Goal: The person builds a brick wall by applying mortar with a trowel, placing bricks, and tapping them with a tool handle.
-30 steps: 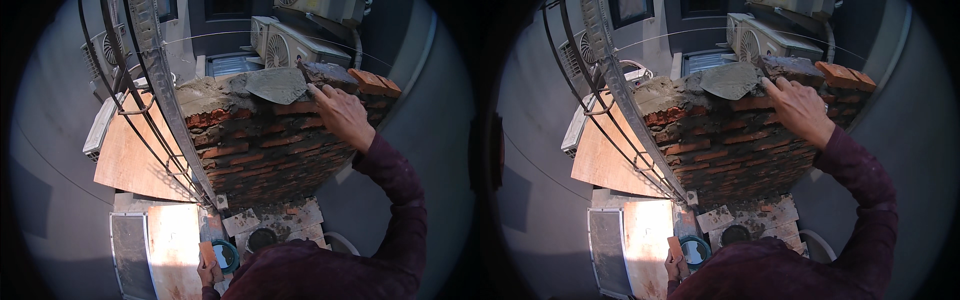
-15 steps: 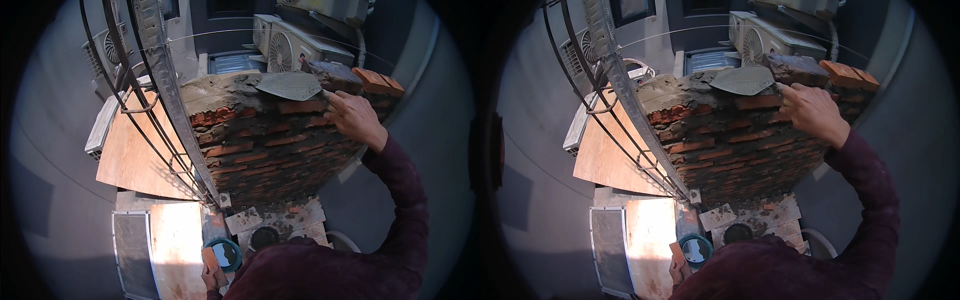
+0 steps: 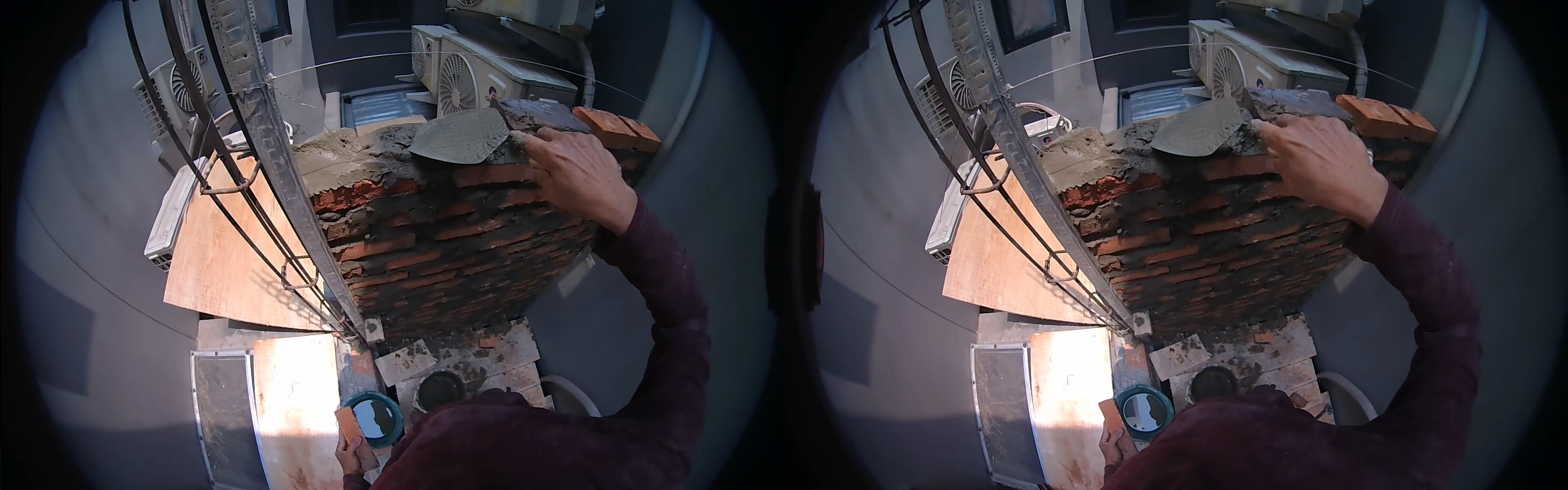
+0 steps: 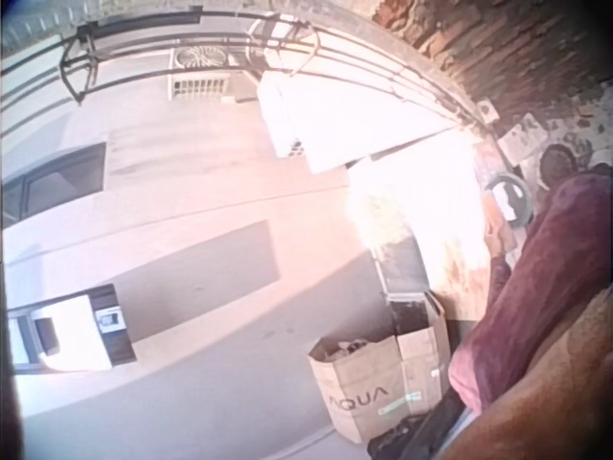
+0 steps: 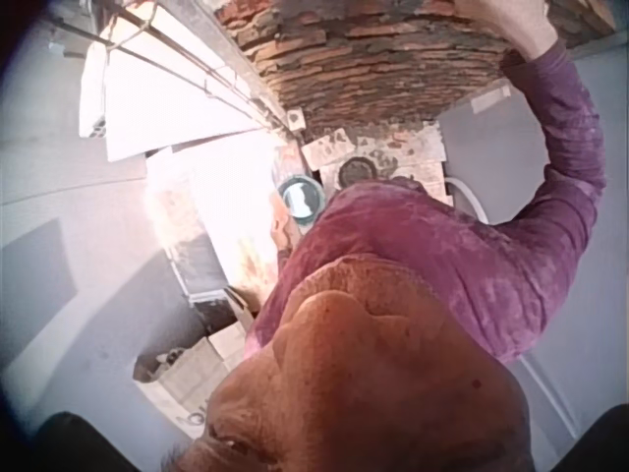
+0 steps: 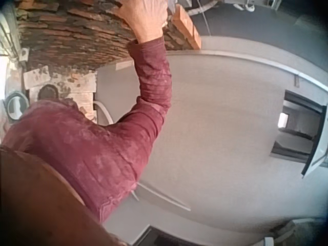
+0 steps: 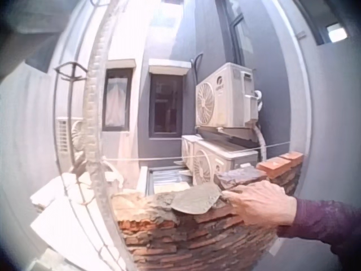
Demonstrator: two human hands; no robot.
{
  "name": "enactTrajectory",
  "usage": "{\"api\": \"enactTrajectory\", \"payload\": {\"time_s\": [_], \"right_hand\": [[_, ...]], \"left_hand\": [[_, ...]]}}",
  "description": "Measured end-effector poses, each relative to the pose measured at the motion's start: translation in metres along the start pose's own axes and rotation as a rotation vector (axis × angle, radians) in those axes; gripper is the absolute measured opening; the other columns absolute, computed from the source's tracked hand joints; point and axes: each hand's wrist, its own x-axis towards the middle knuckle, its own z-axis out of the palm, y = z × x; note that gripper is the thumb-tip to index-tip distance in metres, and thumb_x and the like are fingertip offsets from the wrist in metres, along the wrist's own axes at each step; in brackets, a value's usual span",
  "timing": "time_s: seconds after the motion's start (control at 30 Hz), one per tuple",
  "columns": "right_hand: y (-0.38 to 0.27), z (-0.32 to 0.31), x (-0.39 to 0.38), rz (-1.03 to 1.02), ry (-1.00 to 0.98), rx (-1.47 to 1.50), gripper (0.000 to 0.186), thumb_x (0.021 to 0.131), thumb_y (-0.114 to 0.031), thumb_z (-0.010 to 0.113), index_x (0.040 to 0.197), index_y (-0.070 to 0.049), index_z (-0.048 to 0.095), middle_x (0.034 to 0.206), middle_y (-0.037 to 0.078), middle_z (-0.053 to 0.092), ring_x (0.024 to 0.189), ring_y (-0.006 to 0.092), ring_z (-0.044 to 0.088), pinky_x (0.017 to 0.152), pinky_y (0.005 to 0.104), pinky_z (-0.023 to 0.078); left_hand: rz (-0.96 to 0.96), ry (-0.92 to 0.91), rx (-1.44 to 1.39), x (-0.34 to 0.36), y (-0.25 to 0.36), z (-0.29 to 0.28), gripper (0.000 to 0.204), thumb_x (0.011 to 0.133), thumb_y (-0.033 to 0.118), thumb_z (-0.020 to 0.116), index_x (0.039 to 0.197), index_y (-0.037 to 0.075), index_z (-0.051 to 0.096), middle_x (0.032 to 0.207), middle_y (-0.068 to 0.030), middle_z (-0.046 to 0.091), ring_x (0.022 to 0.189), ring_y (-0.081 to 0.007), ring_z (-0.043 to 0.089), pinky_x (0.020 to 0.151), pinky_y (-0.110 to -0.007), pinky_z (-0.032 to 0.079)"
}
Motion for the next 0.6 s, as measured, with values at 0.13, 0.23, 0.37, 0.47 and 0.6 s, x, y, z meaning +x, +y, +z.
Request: {"api": "enactTrajectory", "payload": {"time_s": [0.13,0.23,0.37,0.47,0.6], "right_hand": [[0.002,-0.017,0.009,-0.012,0.052,-0.074,0.027,0.081,-0.016,0.07,0.104,-0.005,0.063,0.085,0.011,0.066,0.08,0.0304,0.068,0.066,0.0425,0.053],[0.002,-0.028,0.008,-0.057,0.122,-0.124,0.021,0.081,-0.016,0.07,0.099,-0.006,0.064,0.084,0.012,0.066,0.078,0.0296,0.068,0.065,0.0419,0.053],[-0.002,-0.04,0.017,-0.12,0.131,-0.22,0.015,0.081,-0.011,0.067,0.095,-0.006,0.065,0.081,0.012,0.065,0.077,0.0288,0.068,0.065,0.0416,0.053],[-0.013,-0.051,0.025,-0.079,0.001,-0.249,0.018,0.082,-0.006,0.063,0.1,-0.005,0.065,0.082,0.01,0.063,0.078,0.0282,0.067,0.065,0.0413,0.053],[-0.02,-0.044,0.028,-0.078,0.026,-0.275,0.018,0.083,-0.003,0.06,0.101,-0.005,0.065,0.082,0.01,0.063,0.08,0.0266,0.067,0.064,0.0404,0.053]], "left_hand": [[0.018,-0.041,-0.004,0.004,-0.006,0.002,0.073,0.079,-0.001,0.064,0.149,-0.001,0.042,0.124,-0.0112,0.064,0.103,-0.0206,0.064,0.088,-0.029,0.053],[0.0,-0.005,-0.014,-0.001,-0.012,0.004,0.072,0.08,-0.001,0.064,0.148,-0.001,0.043,0.122,-0.0108,0.064,0.101,-0.0203,0.065,0.087,-0.029,0.054],[0.018,-0.012,0.008,-0.008,-0.005,0.012,0.069,0.08,-0.001,0.064,0.147,-0.001,0.045,0.12,-0.01,0.065,0.099,-0.0202,0.066,0.084,-0.029,0.055],[0.02,0.011,0.008,-0.013,-0.007,0.007,0.068,0.08,0.0,0.064,0.146,-0.001,0.046,0.12,-0.0099,0.065,0.099,-0.0202,0.065,0.085,-0.029,0.054],[0.029,0.029,0.001,-0.017,-0.013,0.003,0.07,0.08,0.0,0.064,0.147,-0.001,0.044,0.123,-0.0105,0.064,0.102,-0.0201,0.064,0.087,-0.029,0.053]]}}
